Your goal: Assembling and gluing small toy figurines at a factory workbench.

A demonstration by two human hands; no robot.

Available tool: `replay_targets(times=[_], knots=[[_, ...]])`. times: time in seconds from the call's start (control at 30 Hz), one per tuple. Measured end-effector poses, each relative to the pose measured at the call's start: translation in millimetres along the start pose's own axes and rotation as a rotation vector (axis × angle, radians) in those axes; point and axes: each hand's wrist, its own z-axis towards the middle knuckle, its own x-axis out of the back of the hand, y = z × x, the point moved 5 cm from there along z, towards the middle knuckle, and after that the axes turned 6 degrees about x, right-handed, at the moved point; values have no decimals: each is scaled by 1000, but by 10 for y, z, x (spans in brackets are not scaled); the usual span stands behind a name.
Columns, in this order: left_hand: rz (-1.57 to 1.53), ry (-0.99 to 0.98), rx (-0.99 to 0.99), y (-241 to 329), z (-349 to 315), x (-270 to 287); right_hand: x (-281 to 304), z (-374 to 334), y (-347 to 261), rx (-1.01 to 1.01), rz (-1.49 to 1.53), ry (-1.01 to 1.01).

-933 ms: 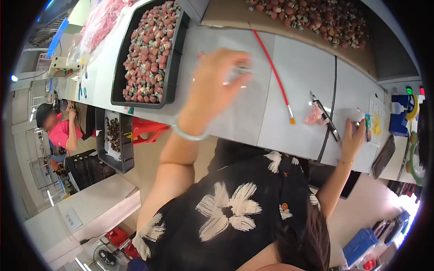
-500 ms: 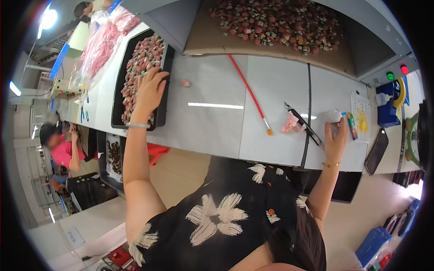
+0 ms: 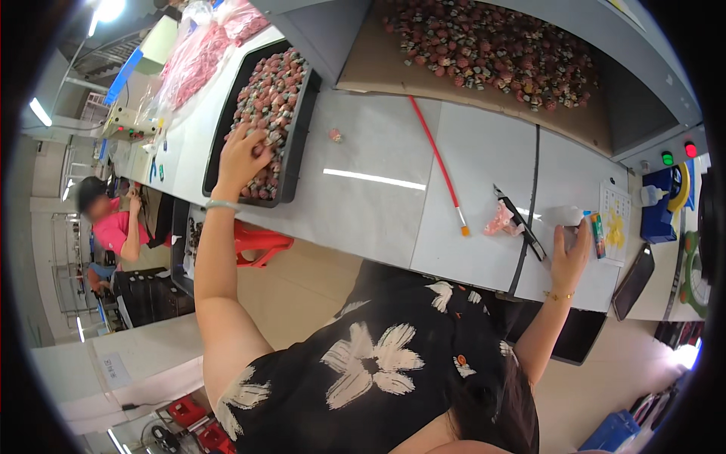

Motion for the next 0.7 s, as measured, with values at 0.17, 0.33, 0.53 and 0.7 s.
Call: replay_targets(times=[0.17,0.33,0.53,0.7], knots=[[-88,-55,260,-1143,-105,-349,-825,22,-271,-16,18,-25],[-98,128,74,-430,468,-729,-1384,179,-240,89,9,26],[-233,78,-486,1219,1812,-2207,-1967,501,185,52,91,14],[-114,77,-472,2426,3470,-3778,-2311,857,817,37,47,73]])
